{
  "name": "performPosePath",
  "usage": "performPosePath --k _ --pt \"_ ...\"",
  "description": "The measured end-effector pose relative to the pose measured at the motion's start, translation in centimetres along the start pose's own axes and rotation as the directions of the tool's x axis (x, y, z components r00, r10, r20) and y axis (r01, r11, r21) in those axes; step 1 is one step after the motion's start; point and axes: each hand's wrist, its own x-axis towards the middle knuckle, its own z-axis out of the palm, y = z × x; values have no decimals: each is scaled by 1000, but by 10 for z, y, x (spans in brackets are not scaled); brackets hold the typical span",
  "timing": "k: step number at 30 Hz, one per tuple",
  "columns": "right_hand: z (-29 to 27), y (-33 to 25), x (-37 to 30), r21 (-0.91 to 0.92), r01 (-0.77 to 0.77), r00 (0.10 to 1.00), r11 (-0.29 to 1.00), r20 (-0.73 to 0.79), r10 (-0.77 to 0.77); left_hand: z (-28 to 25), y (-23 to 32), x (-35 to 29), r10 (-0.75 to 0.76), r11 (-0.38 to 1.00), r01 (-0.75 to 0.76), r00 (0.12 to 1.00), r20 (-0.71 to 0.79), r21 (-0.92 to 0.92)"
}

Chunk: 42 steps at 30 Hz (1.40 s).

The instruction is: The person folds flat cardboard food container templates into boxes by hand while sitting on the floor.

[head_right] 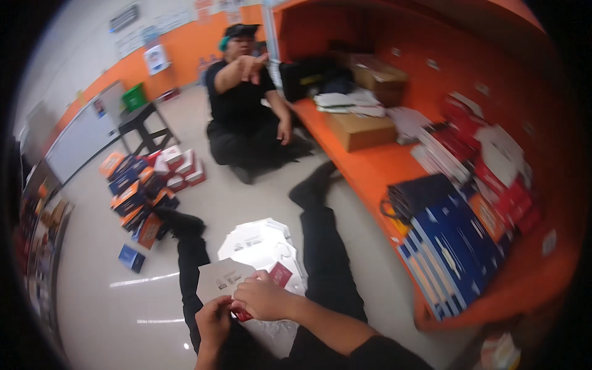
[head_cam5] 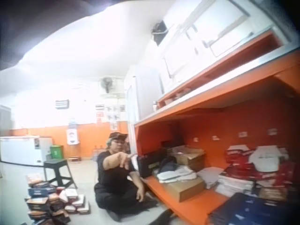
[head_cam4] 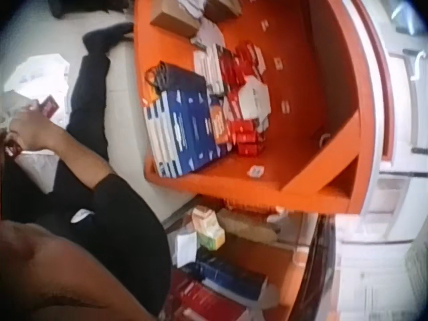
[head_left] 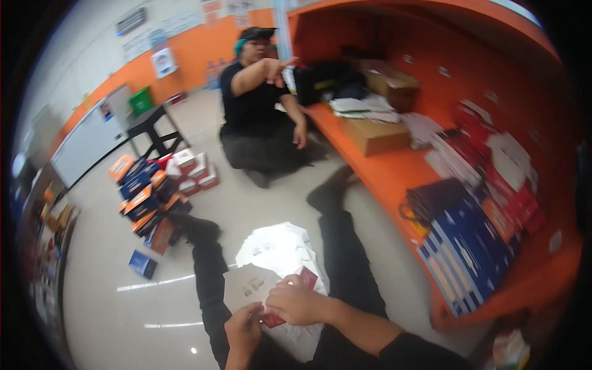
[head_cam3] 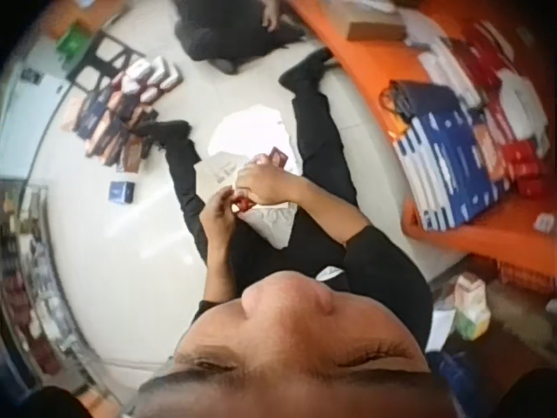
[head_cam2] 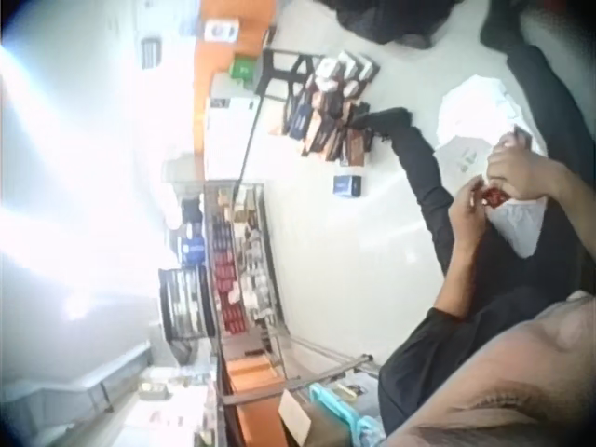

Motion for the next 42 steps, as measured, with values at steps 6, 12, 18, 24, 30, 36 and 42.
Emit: performPosePath --k 6,12,18,24,30,36,42 --pt "-57 -33 -80 -296 -355 923 887 41 383 56 30 18 401 900 -381 914 62 -210" --pt "-66 -84 -159 -79 -532 756 843 -492 432 63 97 16 478 787 -444 878 -34 -429" --pt "-72 -107 -148 354 -470 666 809 -459 588 43 102 16 288 864 -289 955 -65 -411" --pt "-71 -117 -116 317 -535 697 783 -358 622 36 102 -3 298 926 -291 954 -5 -240" --pt "-63 -112 -100 162 -407 780 899 -451 434 34 86 -3 338 887 -354 935 -104 -297" --pt "-70 -114 -95 132 -450 814 883 -346 466 32 82 -1 229 880 -189 973 41 -436" --pt "-67 -106 -96 50 -429 794 902 -455 403 29 104 -4 293 882 -224 950 110 -416"
